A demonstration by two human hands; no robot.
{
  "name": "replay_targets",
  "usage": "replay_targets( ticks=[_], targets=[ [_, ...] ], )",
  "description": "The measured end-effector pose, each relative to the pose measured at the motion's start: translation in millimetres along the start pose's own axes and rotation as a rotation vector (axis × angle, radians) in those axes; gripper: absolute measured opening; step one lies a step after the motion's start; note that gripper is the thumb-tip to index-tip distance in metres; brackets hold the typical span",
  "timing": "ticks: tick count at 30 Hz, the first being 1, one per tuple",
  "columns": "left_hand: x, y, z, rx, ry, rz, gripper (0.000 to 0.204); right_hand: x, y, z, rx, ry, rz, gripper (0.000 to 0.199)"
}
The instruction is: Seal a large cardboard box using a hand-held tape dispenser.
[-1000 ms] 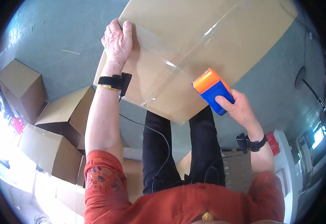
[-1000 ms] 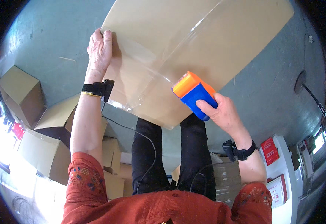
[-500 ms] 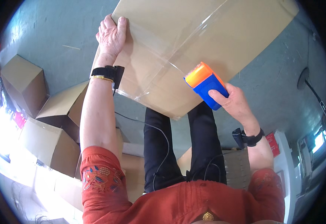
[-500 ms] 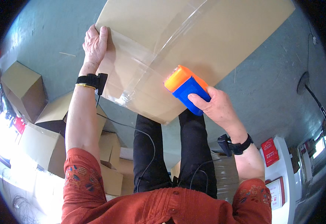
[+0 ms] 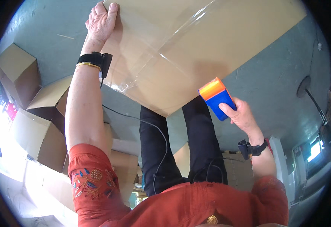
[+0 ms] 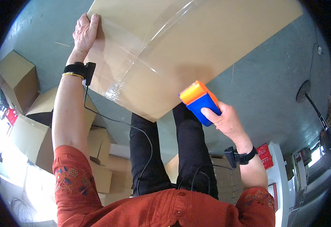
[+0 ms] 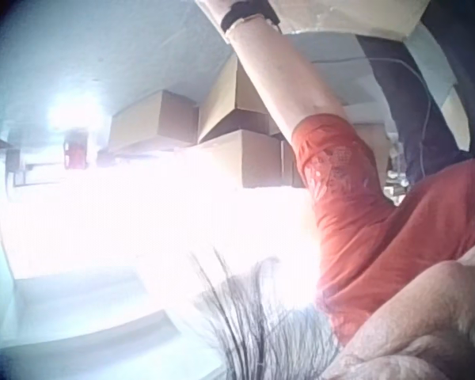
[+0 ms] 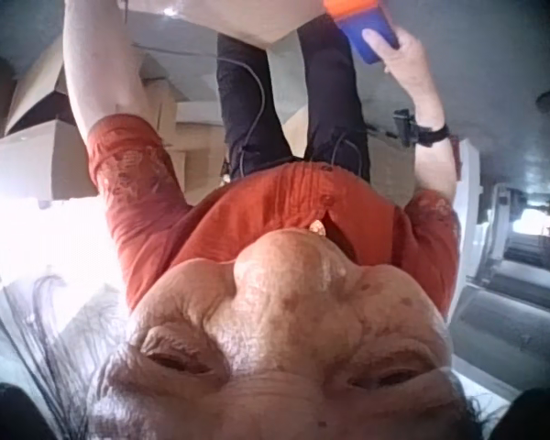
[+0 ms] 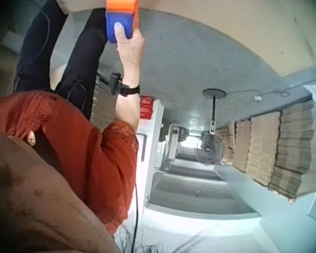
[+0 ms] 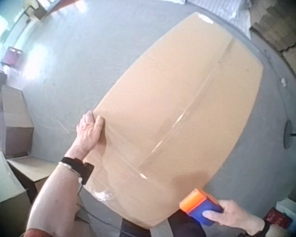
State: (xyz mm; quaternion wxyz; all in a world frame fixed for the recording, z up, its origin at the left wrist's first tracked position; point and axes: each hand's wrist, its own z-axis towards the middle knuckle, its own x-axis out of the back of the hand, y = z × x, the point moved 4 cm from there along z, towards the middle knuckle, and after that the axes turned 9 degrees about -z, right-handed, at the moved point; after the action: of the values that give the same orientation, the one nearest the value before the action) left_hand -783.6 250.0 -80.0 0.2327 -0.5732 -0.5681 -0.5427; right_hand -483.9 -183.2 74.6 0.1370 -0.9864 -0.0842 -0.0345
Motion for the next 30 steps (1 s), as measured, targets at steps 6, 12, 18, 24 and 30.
replay_targets(
  ticks=[6, 12, 18, 24, 30],
  targets=[
    [-5.0, 0.8, 1.5, -0.025, 0.010, -0.013, 0.087, 16.3, 48.9, -12.1, -0.028, 0.043, 0.003, 0.053],
    [-1.0, 6.7, 6.0, -0.016, 0.008, -0.077, 0.088, 14.4, 46.0, -17.2, -0.007, 0.029, 0.045, 0.054],
    [6.9, 4.1, 11.3, -0.008, 0.040, -0.033, 0.088, 11.6, 47.1, -10.9, 0.005, 0.008, 0.047, 0.055],
    [9.2, 10.4, 9.8, -0.037, 0.061, -0.028, 0.088, 10.7, 53.8, -3.4, 0.007, 0.004, 0.039, 0.058],
    [10.6, 16.2, 5.0, -0.042, 0.067, -0.022, 0.088, 11.0, 57.1, 2.4, 0.024, 0.043, 0.020, 0.061]
  ],
)
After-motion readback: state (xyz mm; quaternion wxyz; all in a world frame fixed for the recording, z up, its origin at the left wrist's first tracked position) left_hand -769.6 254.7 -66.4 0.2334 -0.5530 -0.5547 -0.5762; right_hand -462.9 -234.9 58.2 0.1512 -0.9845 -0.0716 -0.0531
